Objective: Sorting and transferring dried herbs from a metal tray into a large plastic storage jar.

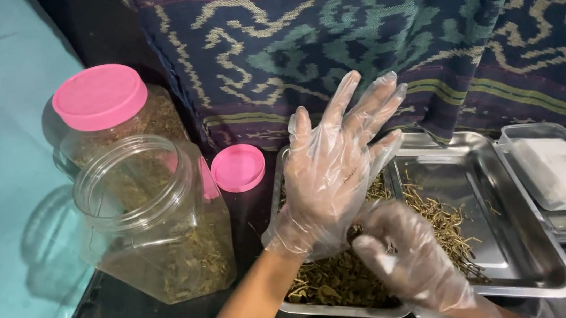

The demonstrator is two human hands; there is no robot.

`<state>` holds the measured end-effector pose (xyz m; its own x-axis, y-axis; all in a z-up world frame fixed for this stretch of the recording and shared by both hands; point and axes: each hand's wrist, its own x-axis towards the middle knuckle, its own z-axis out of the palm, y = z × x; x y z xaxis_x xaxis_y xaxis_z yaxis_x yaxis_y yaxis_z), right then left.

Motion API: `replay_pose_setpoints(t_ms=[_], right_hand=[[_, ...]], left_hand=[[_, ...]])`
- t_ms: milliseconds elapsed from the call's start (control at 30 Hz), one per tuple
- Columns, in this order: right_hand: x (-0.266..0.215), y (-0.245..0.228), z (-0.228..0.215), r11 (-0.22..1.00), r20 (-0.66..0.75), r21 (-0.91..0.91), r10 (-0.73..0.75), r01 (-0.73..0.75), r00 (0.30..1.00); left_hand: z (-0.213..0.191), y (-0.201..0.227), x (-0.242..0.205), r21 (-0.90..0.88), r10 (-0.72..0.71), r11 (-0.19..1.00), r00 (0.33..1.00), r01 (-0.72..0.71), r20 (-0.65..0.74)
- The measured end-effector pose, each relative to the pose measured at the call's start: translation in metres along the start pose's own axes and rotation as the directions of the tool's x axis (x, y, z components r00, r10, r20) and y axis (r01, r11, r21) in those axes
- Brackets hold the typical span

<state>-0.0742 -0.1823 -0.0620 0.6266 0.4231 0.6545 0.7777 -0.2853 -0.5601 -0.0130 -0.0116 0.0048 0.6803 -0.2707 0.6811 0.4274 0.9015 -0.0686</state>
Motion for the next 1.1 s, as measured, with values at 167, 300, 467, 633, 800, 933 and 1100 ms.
replay_pose_setpoints(t_ms=[167,300,467,633,800,933,1100], right_hand=[[-0.012,0.118,-0.011,0.541,0.269,0.633,0.518,-0.554,0.812],[0.024,0.017,-0.014,0.361,0.147,0.469,0.868,-0.806,0.474],[0.02,0.02,-0.017,0.447,0.203,0.481,0.78,-0.754,0.592],[0.016,0.079,0.001,0.352,0.221,0.395,0.86,-0.848,0.46],[0.032,0.029,-0.011,0.362,0.195,0.289,0.884,-0.886,0.425],[0.027,0.033,-0.018,0.397,0.194,0.446,0.832,-0.802,0.519],[0.027,0.035,-0.015,0.461,0.152,0.483,0.793,-0.745,0.59]], left_hand=[[0.022,-0.005,0.009,0.553,0.03,0.826,0.97,0.112,-0.242],[0.005,-0.008,0.005,0.508,-0.006,0.851,0.971,0.13,-0.239],[-0.024,0.0,-0.003,0.118,-0.102,0.987,0.992,0.111,-0.076],[-0.021,0.01,0.0,0.209,-0.143,0.964,0.984,0.163,-0.11],[-0.009,0.011,0.001,0.321,-0.146,0.928,0.978,0.188,-0.151],[-0.017,0.014,0.0,0.273,-0.147,0.947,0.984,0.17,-0.102],[-0.004,0.015,0.003,0.069,-0.155,0.984,0.982,0.163,-0.109]])
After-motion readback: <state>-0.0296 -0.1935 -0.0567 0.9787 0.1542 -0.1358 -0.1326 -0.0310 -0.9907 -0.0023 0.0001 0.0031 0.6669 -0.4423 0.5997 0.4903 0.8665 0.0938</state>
